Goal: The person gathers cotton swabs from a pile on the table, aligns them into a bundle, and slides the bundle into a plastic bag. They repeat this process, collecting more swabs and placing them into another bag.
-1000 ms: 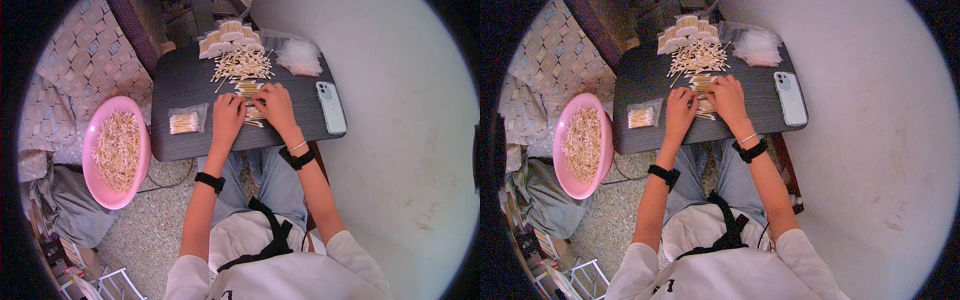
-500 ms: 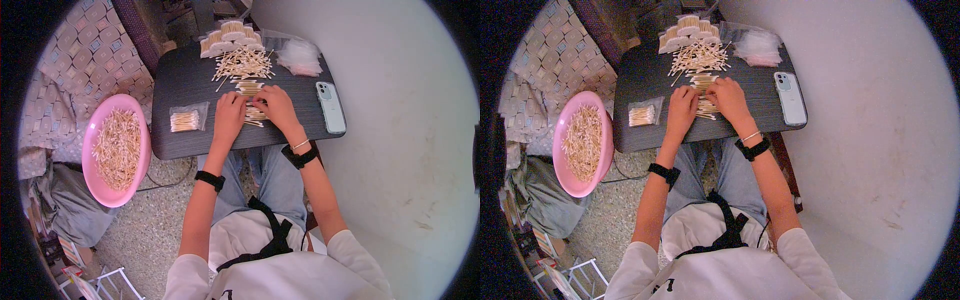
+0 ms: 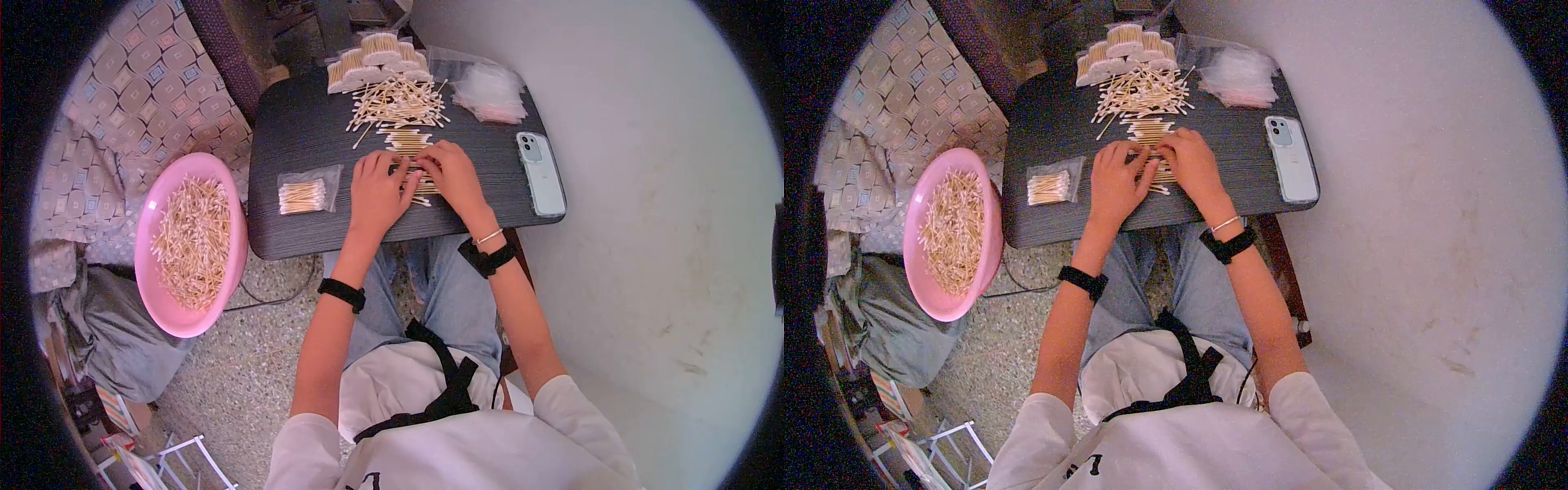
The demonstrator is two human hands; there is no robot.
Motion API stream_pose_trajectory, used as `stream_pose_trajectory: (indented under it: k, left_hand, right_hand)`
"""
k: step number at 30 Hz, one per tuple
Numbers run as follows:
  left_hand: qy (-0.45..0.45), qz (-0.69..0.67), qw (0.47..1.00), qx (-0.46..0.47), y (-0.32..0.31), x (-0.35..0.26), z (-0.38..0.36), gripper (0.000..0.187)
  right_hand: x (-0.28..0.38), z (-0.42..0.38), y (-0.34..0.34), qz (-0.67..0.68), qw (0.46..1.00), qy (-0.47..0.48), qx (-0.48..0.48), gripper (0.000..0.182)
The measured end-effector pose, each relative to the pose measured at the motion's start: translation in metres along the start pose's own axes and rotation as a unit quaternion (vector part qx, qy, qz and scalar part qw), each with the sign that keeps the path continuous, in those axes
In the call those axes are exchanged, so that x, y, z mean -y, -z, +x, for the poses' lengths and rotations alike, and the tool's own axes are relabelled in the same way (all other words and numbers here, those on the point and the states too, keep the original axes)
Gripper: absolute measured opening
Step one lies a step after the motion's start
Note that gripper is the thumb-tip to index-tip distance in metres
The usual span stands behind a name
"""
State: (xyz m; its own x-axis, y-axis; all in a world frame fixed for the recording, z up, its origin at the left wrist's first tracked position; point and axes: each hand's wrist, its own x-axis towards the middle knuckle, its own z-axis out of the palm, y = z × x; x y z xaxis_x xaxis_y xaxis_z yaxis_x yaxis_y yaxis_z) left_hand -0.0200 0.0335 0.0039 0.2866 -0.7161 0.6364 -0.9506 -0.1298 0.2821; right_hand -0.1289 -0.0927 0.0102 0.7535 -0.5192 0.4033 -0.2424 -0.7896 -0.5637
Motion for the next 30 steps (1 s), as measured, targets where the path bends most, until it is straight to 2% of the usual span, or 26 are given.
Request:
stream_pose_trajectory:
  k: [6,9,12,15,18,21,24,27,30]
  left_hand:
    - [-0.016,0.045,0.999,0.020,0.004,-0.002,0.003,0.029]
    - [-0.025,0.025,0.999,-0.010,0.003,-0.001,0.003,0.026]
    - [0.061,-0.030,0.997,-0.020,0.002,0.003,0.001,0.023]
    - [0.071,-0.061,0.994,-0.053,0.002,0.006,-0.001,0.018]
    - [0.028,-0.102,0.994,-0.027,0.001,0.009,-0.001,0.016]
    - [-0.006,-0.126,0.992,-0.001,0.002,0.005,0.000,0.018]
    - [-0.016,-0.134,0.991,0.011,0.003,0.004,0.001,0.020]
    - [-0.018,-0.124,0.992,0.017,0.004,0.001,0.001,0.024]
    - [-0.034,-0.102,0.994,0.019,0.002,0.001,0.001,0.023]
  right_hand:
    - [0.004,-0.002,0.001,0.021,0.999,-0.029,-0.031,0.011]
    - [0.008,-0.002,0.004,0.043,0.996,-0.045,-0.068,0.011]
    - [0.011,-0.005,0.010,0.074,0.994,-0.072,-0.039,0.012]
    - [0.008,-0.011,0.014,0.028,0.999,-0.011,-0.022,0.013]
    - [0.010,-0.016,0.016,0.025,0.999,0.008,-0.023,0.012]
    - [0.015,-0.026,0.018,0.007,0.999,-0.016,-0.033,0.014]
    - [0.016,-0.038,0.020,-0.016,0.997,-0.020,-0.073,0.016]
    - [0.014,-0.044,0.018,-0.021,0.997,-0.044,-0.064,0.020]
    - [0.011,-0.043,0.012,-0.021,0.997,-0.015,-0.078,0.024]
